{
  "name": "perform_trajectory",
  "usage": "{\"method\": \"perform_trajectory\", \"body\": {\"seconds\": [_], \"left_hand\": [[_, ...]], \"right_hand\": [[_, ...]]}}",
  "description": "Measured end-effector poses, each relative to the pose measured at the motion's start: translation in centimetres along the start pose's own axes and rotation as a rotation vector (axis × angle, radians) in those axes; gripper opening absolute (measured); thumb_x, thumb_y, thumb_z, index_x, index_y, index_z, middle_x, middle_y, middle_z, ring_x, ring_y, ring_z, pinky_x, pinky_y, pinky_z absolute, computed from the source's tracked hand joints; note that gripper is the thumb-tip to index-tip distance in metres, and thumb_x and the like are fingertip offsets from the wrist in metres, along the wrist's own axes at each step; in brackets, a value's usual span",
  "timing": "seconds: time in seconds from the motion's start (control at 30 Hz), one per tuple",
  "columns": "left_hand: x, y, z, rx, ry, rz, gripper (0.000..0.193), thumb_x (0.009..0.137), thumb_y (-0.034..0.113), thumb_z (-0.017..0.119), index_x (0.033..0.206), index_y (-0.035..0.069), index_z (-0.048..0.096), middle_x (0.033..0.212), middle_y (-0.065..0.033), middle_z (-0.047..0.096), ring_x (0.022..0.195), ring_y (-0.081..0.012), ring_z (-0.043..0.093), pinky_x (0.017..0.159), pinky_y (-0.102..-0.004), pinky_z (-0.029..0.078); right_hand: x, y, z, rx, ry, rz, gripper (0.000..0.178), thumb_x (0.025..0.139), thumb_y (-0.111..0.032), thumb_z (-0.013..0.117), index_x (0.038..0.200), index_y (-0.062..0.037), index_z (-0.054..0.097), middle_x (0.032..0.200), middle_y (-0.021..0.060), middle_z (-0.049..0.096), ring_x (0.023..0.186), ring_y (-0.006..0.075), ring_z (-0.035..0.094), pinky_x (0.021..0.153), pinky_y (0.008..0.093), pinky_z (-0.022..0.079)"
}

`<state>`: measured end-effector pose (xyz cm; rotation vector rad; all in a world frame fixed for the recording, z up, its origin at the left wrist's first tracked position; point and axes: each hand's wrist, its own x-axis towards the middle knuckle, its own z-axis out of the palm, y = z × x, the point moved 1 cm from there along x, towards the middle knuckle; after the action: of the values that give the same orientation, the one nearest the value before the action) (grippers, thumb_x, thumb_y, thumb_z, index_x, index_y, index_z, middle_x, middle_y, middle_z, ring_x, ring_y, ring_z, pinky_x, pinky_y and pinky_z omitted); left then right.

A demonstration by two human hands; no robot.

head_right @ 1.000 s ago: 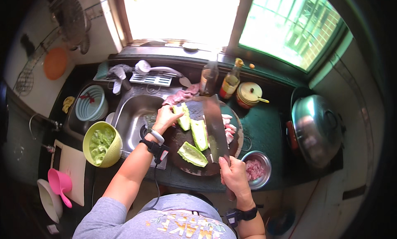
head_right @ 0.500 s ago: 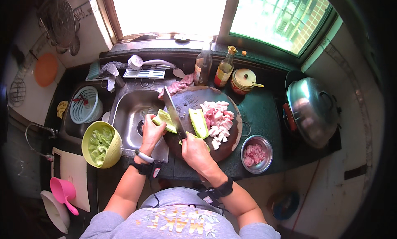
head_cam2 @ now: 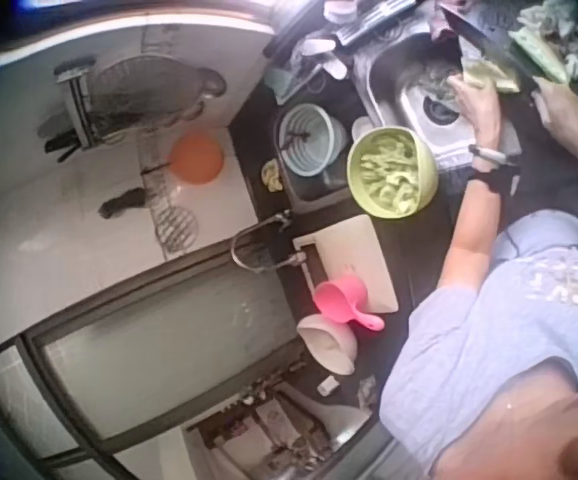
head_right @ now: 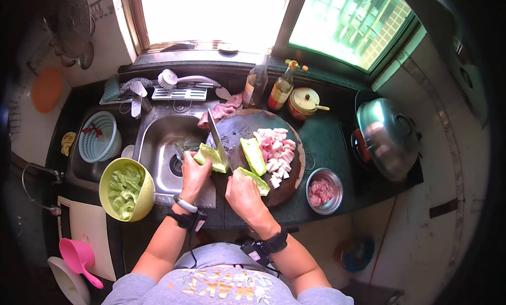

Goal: Cutting bitter gourd, removing seeds, and cleaning the gourd in the sink.

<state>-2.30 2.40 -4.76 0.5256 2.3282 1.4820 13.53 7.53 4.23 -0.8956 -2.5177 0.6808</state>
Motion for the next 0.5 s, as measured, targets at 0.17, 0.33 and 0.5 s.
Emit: {"method": "perform_trajectory", "body": {"seconds": [0.17,0.33,0.5], "left_hand": [[0.0,-0.2,-0.1,-0.019,-0.029,0.028,0.047,0.072,0.02,0.071,0.105,-0.002,0.045,0.085,-0.026,0.065,0.083,-0.0417,0.065,0.078,-0.0455,0.05],[0.1,-0.9,-0.5,-0.037,-0.066,0.043,0.047,0.071,0.018,0.072,0.105,-0.003,0.046,0.083,-0.025,0.065,0.076,-0.0375,0.067,0.072,-0.043,0.052],[-0.9,1.0,-1.3,-0.191,-0.16,-0.009,0.044,0.074,0.019,0.072,0.104,-0.004,0.05,0.08,-0.0238,0.065,0.068,-0.0343,0.067,0.064,-0.0395,0.054]], "right_hand": [[-0.1,0.6,1.2,-0.016,-0.038,0.045,0.016,0.087,-0.006,0.053,0.077,0.0059,0.056,0.068,0.0306,0.06,0.067,0.0458,0.063,0.06,0.0508,0.052],[2.4,-1.5,0.0,0.188,-0.368,0.364,0.024,0.088,-0.008,0.049,0.074,0.0099,0.056,0.059,0.0258,0.059,0.048,0.0363,0.062,0.047,0.0435,0.051],[0.7,1.4,1.4,0.258,-0.231,0.397,0.025,0.089,-0.009,0.047,0.075,0.01,0.058,0.06,0.0275,0.059,0.049,0.0362,0.062,0.048,0.0441,0.051]]}}
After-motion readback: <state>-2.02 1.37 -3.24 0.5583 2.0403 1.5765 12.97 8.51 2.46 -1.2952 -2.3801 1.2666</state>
